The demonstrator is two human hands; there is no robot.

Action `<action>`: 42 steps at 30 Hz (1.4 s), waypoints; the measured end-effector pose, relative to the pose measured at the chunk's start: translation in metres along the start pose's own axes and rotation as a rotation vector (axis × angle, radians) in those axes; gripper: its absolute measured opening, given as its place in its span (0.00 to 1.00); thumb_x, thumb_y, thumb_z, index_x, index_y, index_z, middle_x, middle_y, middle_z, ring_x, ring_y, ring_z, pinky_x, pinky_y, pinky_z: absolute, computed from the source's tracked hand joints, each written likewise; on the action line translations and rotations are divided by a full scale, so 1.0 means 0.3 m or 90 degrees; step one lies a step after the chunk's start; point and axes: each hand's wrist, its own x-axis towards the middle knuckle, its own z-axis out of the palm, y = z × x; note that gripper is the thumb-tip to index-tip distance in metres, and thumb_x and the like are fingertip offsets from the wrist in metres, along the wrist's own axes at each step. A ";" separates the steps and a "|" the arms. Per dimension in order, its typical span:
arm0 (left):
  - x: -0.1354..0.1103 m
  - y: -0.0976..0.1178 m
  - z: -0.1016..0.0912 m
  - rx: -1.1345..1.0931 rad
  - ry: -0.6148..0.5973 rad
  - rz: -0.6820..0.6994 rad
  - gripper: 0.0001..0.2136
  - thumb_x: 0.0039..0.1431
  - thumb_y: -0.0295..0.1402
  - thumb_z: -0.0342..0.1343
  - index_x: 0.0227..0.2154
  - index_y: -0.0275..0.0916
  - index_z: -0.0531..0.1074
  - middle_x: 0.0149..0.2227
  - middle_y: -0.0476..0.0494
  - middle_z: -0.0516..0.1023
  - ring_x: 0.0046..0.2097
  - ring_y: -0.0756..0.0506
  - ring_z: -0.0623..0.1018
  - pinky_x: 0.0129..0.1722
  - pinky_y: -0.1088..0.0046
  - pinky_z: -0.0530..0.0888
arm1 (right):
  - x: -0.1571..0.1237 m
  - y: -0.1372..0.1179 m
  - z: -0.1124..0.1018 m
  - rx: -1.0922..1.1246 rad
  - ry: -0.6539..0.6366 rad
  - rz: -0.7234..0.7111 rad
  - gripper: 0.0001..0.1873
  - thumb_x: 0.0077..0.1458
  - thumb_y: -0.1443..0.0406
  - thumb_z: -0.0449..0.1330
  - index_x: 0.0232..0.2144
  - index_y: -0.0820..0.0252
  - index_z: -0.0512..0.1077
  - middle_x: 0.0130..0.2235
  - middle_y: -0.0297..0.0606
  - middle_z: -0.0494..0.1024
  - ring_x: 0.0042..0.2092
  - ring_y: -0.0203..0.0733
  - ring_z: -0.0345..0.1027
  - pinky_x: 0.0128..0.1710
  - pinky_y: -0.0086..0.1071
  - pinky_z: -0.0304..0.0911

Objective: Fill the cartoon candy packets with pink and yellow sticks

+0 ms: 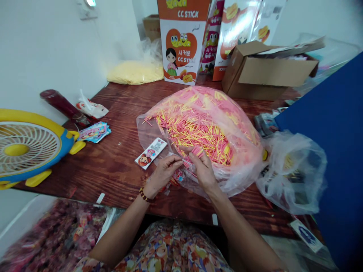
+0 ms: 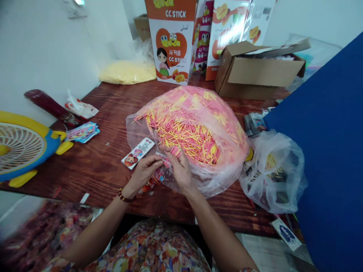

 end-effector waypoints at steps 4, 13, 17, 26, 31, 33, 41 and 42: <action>0.023 0.019 0.002 -0.038 0.019 -0.001 0.09 0.59 0.38 0.59 0.33 0.36 0.77 0.31 0.47 0.77 0.34 0.49 0.72 0.37 0.74 0.70 | 0.012 -0.038 -0.027 -0.076 -0.057 -0.015 0.19 0.64 0.57 0.54 0.55 0.48 0.68 0.56 0.36 0.76 0.58 0.42 0.68 0.61 0.43 0.60; 0.058 0.005 0.021 -0.112 0.058 0.024 0.08 0.58 0.37 0.61 0.34 0.37 0.78 0.32 0.47 0.78 0.35 0.50 0.74 0.38 0.75 0.71 | 0.042 -0.110 -0.102 -0.279 -0.139 -0.070 0.16 0.64 0.59 0.55 0.51 0.52 0.73 0.52 0.37 0.78 0.54 0.42 0.71 0.55 0.38 0.64; 0.063 0.011 0.020 -0.129 0.095 0.025 0.09 0.56 0.38 0.63 0.33 0.37 0.78 0.32 0.46 0.78 0.35 0.49 0.74 0.38 0.74 0.71 | 0.037 -0.115 -0.119 -0.306 -0.065 -0.053 0.10 0.58 0.58 0.62 0.39 0.55 0.75 0.37 0.35 0.80 0.39 0.40 0.73 0.39 0.32 0.67; 0.055 0.049 0.004 -0.119 0.132 0.047 0.08 0.57 0.36 0.61 0.32 0.38 0.80 0.34 0.45 0.79 0.38 0.48 0.75 0.42 0.71 0.71 | 0.054 -0.118 -0.110 -0.333 -0.141 -0.077 0.08 0.59 0.61 0.60 0.32 0.55 0.79 0.31 0.33 0.80 0.33 0.39 0.72 0.34 0.31 0.64; 0.051 0.068 -0.003 -0.112 0.172 0.074 0.04 0.55 0.33 0.62 0.30 0.38 0.80 0.33 0.47 0.79 0.38 0.48 0.75 0.42 0.72 0.71 | 0.083 -0.103 -0.127 -0.332 -0.116 -0.058 0.09 0.57 0.59 0.62 0.31 0.55 0.80 0.30 0.34 0.81 0.33 0.40 0.73 0.34 0.32 0.64; 0.049 0.067 -0.010 -0.129 0.169 0.051 0.06 0.55 0.34 0.62 0.31 0.38 0.80 0.33 0.47 0.79 0.37 0.48 0.76 0.41 0.72 0.71 | 0.088 -0.096 -0.123 -0.275 -0.100 -0.023 0.09 0.56 0.59 0.63 0.30 0.55 0.80 0.29 0.34 0.81 0.32 0.41 0.74 0.33 0.32 0.65; 0.041 0.042 -0.035 -0.208 -0.063 -0.150 0.15 0.49 0.37 0.68 0.38 0.34 0.79 0.37 0.44 0.81 0.36 0.48 0.77 0.37 0.73 0.72 | 0.088 -0.039 -0.096 -0.110 -0.046 0.081 0.12 0.52 0.55 0.65 0.28 0.57 0.79 0.25 0.34 0.80 0.27 0.41 0.73 0.26 0.32 0.67; 0.041 0.039 -0.034 -0.203 -0.066 -0.155 0.14 0.49 0.37 0.68 0.37 0.34 0.79 0.36 0.44 0.81 0.35 0.48 0.76 0.36 0.74 0.72 | 0.086 -0.031 -0.095 -0.111 -0.046 0.082 0.12 0.52 0.55 0.65 0.28 0.57 0.79 0.25 0.34 0.79 0.27 0.41 0.73 0.26 0.31 0.66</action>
